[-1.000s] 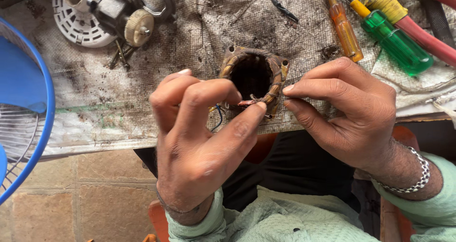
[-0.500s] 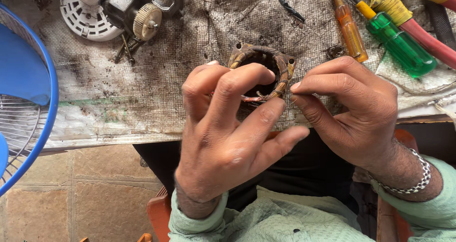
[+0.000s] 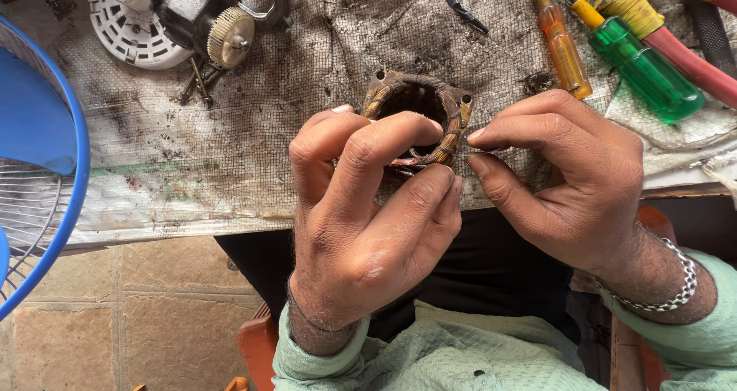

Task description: The person works on an electric motor stator at a cluttered workbench. They use a screwdriver to pry at the windings, pull old copper wire and insulation out of the stator housing by hand, and sort through the extracted colored lead wires.

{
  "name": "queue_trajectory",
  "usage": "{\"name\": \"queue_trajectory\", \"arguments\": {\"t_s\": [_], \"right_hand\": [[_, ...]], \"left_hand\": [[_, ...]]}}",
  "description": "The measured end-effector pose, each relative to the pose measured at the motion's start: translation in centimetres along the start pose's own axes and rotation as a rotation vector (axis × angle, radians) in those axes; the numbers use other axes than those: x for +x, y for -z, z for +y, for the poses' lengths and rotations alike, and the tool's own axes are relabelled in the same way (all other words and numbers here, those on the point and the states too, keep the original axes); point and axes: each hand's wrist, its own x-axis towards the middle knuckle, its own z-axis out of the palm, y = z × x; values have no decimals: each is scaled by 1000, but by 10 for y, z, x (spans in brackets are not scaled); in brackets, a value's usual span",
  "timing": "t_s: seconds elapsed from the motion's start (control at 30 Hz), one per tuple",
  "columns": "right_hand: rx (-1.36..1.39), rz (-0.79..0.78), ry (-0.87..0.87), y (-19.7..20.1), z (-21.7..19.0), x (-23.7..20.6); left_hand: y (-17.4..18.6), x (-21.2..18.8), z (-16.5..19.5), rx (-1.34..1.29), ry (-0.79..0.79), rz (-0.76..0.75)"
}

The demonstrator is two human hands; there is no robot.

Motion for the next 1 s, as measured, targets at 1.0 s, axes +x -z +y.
{"name": "queue_trajectory", "arguments": {"t_s": [1.0], "right_hand": [[-28,18,61,-5,2,-1]], "left_hand": [[-9,-8,-9,32,26,-17]]}}
